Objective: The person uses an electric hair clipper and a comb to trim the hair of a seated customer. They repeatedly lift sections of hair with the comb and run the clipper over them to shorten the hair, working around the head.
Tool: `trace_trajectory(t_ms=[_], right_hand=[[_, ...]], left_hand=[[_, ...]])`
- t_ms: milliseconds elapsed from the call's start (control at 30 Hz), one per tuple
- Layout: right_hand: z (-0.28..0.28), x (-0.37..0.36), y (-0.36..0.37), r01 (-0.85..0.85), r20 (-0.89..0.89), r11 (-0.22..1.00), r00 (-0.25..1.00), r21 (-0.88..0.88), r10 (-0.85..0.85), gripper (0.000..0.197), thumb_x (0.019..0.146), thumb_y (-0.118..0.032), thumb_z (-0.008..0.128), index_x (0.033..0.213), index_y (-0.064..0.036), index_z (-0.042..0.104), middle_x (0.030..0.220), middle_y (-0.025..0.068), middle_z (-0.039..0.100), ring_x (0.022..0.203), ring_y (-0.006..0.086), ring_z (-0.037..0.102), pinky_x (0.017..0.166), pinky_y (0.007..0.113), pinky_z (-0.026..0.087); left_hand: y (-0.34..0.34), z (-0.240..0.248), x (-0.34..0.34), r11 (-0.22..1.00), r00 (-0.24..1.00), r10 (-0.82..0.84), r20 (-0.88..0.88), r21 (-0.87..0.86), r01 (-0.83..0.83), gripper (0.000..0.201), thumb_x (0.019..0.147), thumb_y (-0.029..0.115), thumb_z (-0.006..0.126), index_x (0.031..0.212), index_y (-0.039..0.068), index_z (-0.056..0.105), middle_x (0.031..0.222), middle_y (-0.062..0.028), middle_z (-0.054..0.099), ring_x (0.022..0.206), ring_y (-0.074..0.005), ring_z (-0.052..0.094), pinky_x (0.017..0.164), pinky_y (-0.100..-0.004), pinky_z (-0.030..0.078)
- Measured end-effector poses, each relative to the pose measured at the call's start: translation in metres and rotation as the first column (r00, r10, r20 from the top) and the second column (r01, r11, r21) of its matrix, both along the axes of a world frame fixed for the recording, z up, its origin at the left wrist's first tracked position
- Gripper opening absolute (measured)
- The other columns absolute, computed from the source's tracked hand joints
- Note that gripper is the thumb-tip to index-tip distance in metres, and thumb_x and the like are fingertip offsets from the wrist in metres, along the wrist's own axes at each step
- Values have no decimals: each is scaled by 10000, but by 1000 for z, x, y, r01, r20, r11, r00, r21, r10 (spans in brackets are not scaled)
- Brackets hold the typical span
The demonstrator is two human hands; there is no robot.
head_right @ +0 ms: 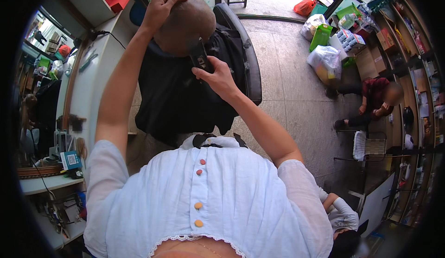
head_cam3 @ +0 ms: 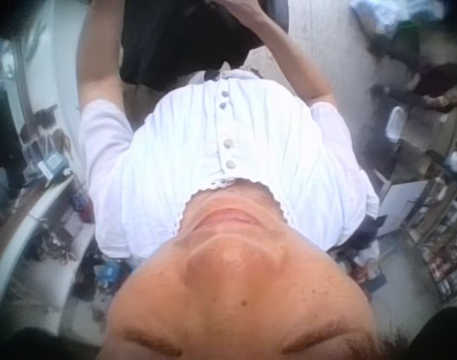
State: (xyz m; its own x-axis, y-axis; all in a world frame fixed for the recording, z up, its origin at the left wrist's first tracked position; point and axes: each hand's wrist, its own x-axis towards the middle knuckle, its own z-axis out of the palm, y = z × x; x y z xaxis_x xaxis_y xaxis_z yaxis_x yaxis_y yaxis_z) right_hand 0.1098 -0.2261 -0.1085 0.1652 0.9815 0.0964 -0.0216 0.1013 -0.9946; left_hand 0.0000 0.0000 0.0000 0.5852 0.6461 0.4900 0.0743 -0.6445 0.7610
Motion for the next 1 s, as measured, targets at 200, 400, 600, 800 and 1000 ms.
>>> trace_trajectory(t_ms=[200,400,600,800,1000], right_hand=[[5,-20,10,158,-19,987,987,-20,-158,267,875,-240,705,956,-15,587,787,20,614,690,87,611,603,233,506],[9,-29,15,210,-82,977,974,-38,-212,258,875,-241,704,943,-21,589,793,24,619,676,94,614,589,233,508],[18,-25,17,184,-113,983,976,-14,-184,250,874,-233,706,946,-23,590,803,27,621,674,96,615,589,233,509],[28,-19,21,138,-159,990,978,1,-136,248,872,-225,708,951,-22,589,814,31,626,681,100,618,591,233,509],[32,-9,20,93,-244,995,966,40,-81,259,865,-229,713,959,-11,607,778,17,612,675,82,608,589,229,503]], left_hand=[[-1,-1,0,999,998,-25,50,42,23,244,1000,209,497,1076,-7,581,985,-74,715,967,-106,644,896,-226,454],[6,-2,-1,998,997,-57,46,38,55,241,998,206,500,1073,-7,584,994,-81,711,962,-109,642,902,-231,452],[3,-1,-2,997,996,-71,53,5,71,228,997,196,502,1075,-2,583,1006,-86,705,986,-112,628,925,-235,434],[2,0,-2,996,995,-76,71,-41,79,229,1000,197,498,1073,-4,580,1017,-83,703,987,-112,623,927,-242,430],[-1,1,-4,997,996,-76,48,-30,77,229,1002,203,496,1075,1,575,1034,-87,700,1008,-108,613,953,-239,409]])
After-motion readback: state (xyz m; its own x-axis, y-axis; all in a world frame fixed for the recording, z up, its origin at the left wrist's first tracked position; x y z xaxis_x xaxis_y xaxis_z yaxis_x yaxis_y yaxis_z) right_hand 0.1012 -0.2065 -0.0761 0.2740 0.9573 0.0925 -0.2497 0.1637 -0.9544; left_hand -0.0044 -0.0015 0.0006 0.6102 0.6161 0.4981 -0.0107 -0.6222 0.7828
